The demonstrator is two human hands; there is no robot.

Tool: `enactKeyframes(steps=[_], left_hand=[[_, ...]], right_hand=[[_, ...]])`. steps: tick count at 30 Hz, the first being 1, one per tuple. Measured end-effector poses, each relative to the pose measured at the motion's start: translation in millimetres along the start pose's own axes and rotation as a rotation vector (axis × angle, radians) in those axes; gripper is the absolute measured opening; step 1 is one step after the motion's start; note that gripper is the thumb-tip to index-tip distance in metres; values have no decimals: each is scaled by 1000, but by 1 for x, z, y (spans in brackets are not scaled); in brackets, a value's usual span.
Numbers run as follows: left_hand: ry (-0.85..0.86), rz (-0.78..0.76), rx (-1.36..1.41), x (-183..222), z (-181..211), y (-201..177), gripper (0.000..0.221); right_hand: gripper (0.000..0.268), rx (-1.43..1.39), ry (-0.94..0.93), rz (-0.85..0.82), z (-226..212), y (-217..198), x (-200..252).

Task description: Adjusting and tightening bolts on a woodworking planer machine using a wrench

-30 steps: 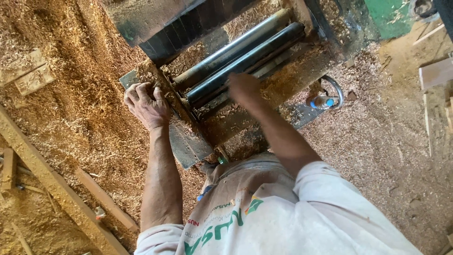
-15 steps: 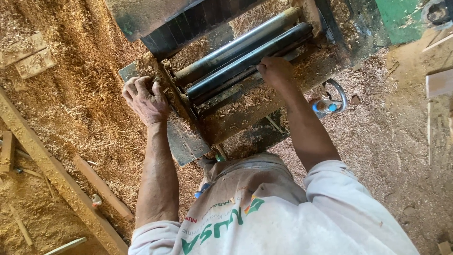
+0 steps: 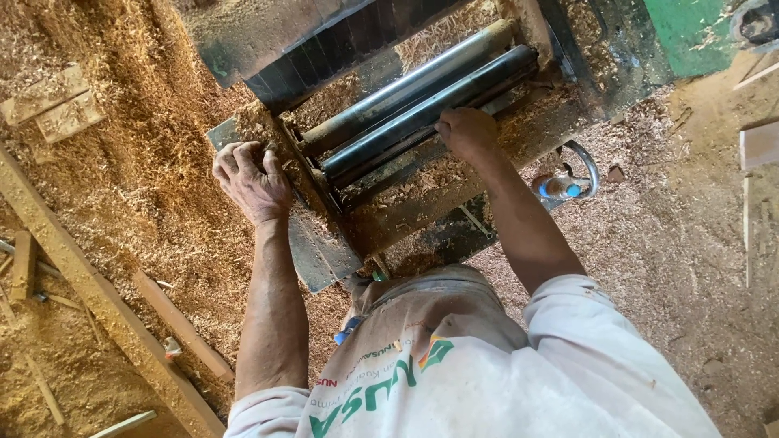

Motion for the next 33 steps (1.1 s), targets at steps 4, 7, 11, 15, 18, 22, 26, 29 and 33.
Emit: enactKeyframes(steps=[4,7,11,15,18,22,26,29,33], left_hand=[[6,13,-21,0,1,-2,22],[4,4,-26,1,2,0,22],[-24,-2,-43,-2,3,-3,22],[-32,9,-51,1,-4,2,21],[-43,-17,-22,-2,-1,0,22],[-42,-15,-30,1,-7,7,23],[-19,-53,-21,-5,-3,11,20],[55,-122,-35,-1,4,3,18],[236,9,-127,9,22,8,18]], right_hand=[[26,-135,-46,-43,6,-6,-7],[25,-226,-65,-73,14,-6,-13],[28,-52,-20,-108,-1,1,-17],[24,54,8,-68,-2,31,-14],[22,261,66,-85,5,56,-10],[26,129,110,-72,-21,38,-2],[32,-169,137,-132,-11,-8,-4],[32,-395,385,-117,36,10,-11],[37,-308,487,-170,-20,-27,16]])
Point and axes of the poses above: each hand's wrist, its own x-axis away from the middle knuckle, its own y-axis out of the palm, z = x × y, the point moved 9 cm from there along -x, towards the middle knuckle, and after that the axes turned 10 degrees about -x, right-handed, at the moved point
